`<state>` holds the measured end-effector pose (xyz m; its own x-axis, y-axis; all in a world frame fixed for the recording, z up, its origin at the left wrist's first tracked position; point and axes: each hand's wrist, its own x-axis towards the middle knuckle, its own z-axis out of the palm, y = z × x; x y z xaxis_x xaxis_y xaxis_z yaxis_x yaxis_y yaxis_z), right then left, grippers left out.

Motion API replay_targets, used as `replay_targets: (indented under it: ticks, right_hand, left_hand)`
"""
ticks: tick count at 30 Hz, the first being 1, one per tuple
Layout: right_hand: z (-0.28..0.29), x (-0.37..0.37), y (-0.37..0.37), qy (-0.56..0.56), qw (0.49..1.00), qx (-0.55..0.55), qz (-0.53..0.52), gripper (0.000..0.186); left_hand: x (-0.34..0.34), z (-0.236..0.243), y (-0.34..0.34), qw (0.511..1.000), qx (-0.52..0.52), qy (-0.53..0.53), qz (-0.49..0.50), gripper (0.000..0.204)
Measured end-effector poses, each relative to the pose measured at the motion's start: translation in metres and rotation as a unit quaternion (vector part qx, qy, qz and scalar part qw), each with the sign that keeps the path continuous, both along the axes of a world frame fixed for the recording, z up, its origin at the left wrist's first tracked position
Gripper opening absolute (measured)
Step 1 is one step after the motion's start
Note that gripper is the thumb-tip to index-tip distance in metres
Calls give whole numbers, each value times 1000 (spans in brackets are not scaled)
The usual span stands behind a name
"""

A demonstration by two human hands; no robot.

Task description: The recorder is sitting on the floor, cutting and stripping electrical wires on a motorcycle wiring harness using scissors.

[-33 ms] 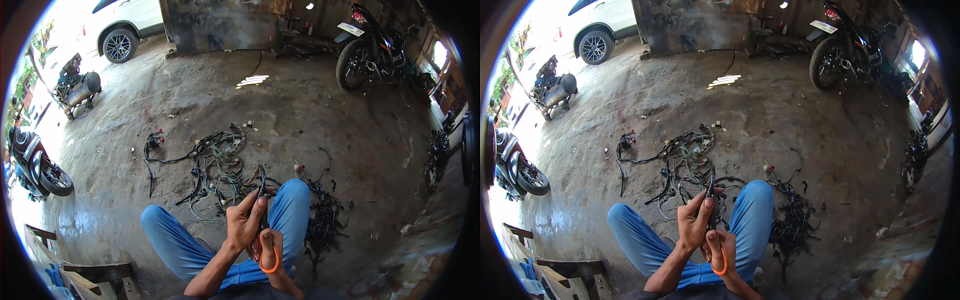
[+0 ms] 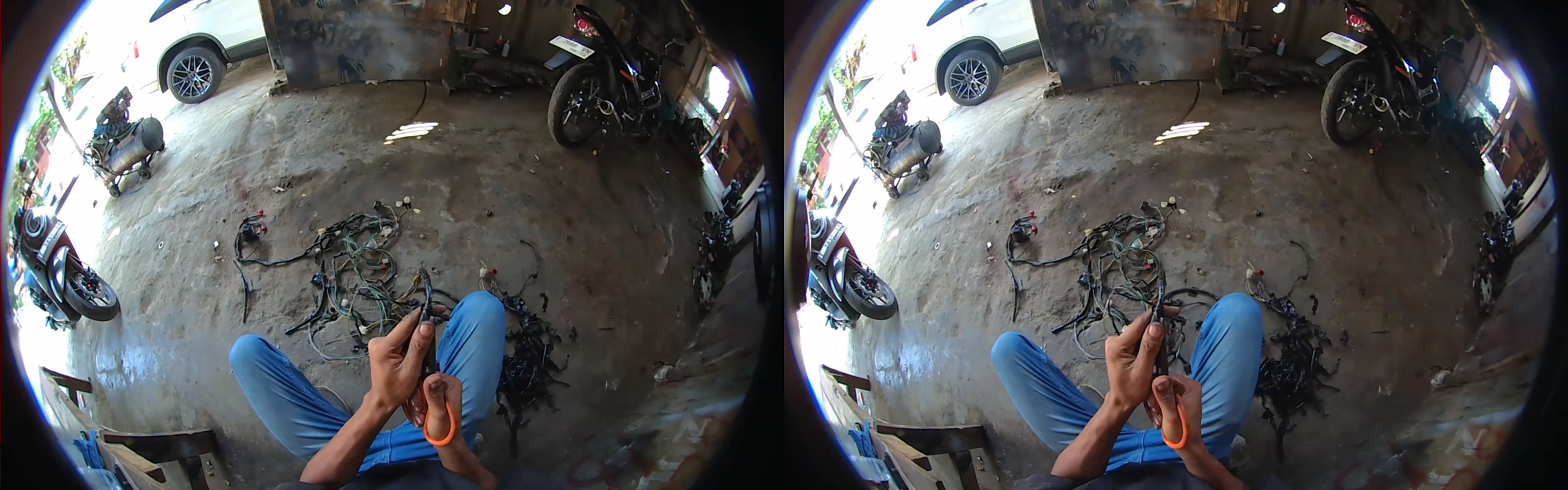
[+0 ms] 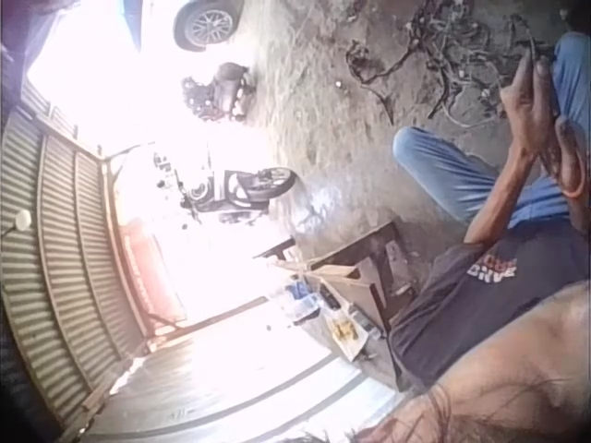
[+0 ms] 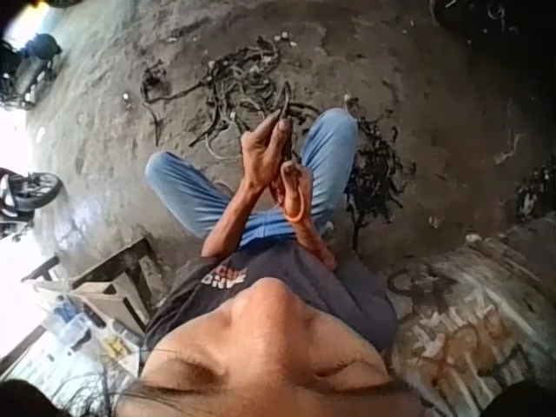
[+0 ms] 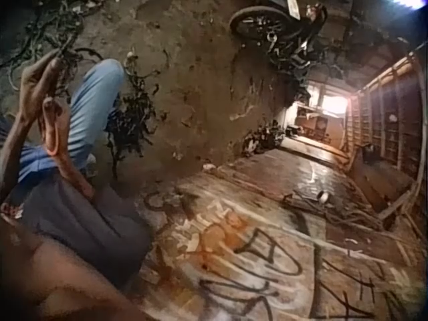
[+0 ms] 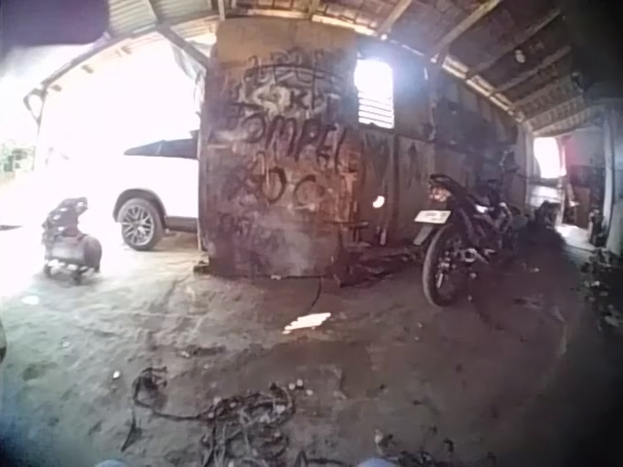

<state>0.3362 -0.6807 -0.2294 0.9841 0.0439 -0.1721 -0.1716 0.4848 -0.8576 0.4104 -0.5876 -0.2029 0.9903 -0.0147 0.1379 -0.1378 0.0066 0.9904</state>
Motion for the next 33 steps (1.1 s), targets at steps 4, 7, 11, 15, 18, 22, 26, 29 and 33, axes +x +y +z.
replay_targets:
  ticks: [4,7,11,15,18,22,26,29,33]
  right_hand:
    - [0,0,1,-9,1000,-19,-9,62]
    - [5,0,-4,24,999,44,11,62]
    - [12,5,-19,89,972,171,135,72]
    - [5,4,-22,143,923,289,212,78]
    - [8,4,-29,148,926,261,228,78]
    - [6,3,-41,123,921,257,267,78]
    - [7,2,-47,122,925,210,292,77]
    - [11,1,-39,124,944,151,268,76]
    - [1,1,-23,83,974,99,186,75]
  left_hand:
    - [1,0,0,998,35,-48,22,27]
    - [9,5,11,990,115,-79,-35,30]
    - [28,-8,42,965,186,-154,-105,40]
    - [36,4,71,924,294,-146,-195,51]
    - [48,16,84,886,358,-170,-240,56]
    - [58,25,94,832,392,-302,-250,52]
    - [62,28,98,814,390,-326,-279,51]
    - [48,14,90,863,362,-223,-273,52]
    - [16,8,62,934,270,-84,-220,55]
